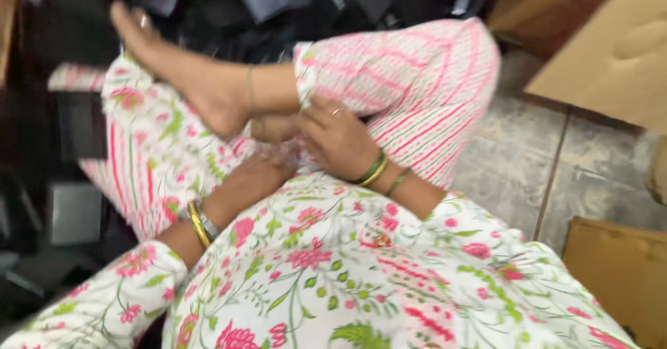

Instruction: The person sits on the floor among a large pile of black plastic boxes and cardboard cartons. They pick up boxes one at a time, open and close the hinged lids, and toss each box back onto the pile, repeating this handling throughout the clip.

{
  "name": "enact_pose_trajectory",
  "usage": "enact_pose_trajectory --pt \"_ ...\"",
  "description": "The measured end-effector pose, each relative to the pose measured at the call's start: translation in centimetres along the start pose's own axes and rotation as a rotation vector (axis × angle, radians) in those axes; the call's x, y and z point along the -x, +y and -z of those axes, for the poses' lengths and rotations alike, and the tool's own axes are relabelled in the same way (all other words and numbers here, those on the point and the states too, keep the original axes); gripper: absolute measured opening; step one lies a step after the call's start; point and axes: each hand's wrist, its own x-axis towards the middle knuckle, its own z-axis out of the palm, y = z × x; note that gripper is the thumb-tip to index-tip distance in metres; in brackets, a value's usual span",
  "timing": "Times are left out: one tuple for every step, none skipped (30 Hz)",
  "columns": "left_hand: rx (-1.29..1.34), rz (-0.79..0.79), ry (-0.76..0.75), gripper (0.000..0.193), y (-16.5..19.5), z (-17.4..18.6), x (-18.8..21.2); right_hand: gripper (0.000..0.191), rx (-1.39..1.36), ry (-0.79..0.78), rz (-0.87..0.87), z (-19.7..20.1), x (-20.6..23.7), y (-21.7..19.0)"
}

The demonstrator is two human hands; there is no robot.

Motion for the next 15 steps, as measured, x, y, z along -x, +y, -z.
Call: enact_pose_trajectory --pt "0.273 0.051 -0.241 0.027 -0.2 -0.5 0.8 0.04 0.047 -0.024 -0.012 -0.6 0.6 -0.1" --pt "0.559 0.095 -0.47 0.023 -0.2 -0.9 1.4 0.034 0.0 -0.264 -0.094 -1.4 1.1 -0.1" --pt "0.523 0.076 -0.498 0.024 -0.3 -1.5 1.6 0.029 -0.04 -0.504 -0.175 -2.3 1.5 0.1" --pt "0.481 0.054 -0.526 0.024 -0.4 -1.9 1.7 0.024 -0.076 -0.739 -0.252 -3.3 1.7 0.4" --pt "0.431 0.03 -0.554 0.025 -0.3 -2.5 1.5 0.025 -0.027 -0.752 -0.248 -4.3 2.0 1.0" --pt "0.366 0.053 -0.529 0.024 -0.3 -2.8 1.7 0.026 0.02 -0.763 -0.245 -5.4 2.1 1.5" --pt "0.304 0.075 -0.504 0.023 -0.1 -3.2 1.7 0.027 0.068 -0.777 -0.242 -6.6 2.3 2.3" --pt "0.24 0.093 -0.482 0.023 0.0 -3.6 1.8 0.023 0.11 -0.783 -0.205 -8.0 2.5 2.9" --pt "0.213 0.094 -0.45 0.024 0.0 -3.9 1.8 0.02 0.149 -0.791 -0.172 -9.5 2.5 3.4" --pt "0.191 0.094 -0.42 0.025 0.0 -4.4 1.8 0.018 0.186 -0.803 -0.139 -11.1 2.9 3.8" --pt "0.17 0.095 -0.391 0.025 0.0 -5.0 2.0 0.021 0.158 -0.917 -0.16 -12.7 3.1 4.1" --pt "0.166 0.106 -0.415 0.025 0.5 -5.2 1.4 0.024 0.131 -1.029 -0.179 -13.4 3.3 4.8" --pt "0.157 0.117 -0.438 0.025 0.5 -5.9 2.3 0.028 0.107 -1.136 -0.196 -15.6 3.6 4.4" --pt "0.145 0.127 -0.462 0.025 0.5 -6.0 2.2 0.029 0.093 -1.152 -0.207 -16.6 3.6 4.4" --pt "0.174 0.149 -0.492 0.024 0.4 -6.5 2.2 0.03 0.082 -1.165 -0.217 -17.7 3.7 4.3"
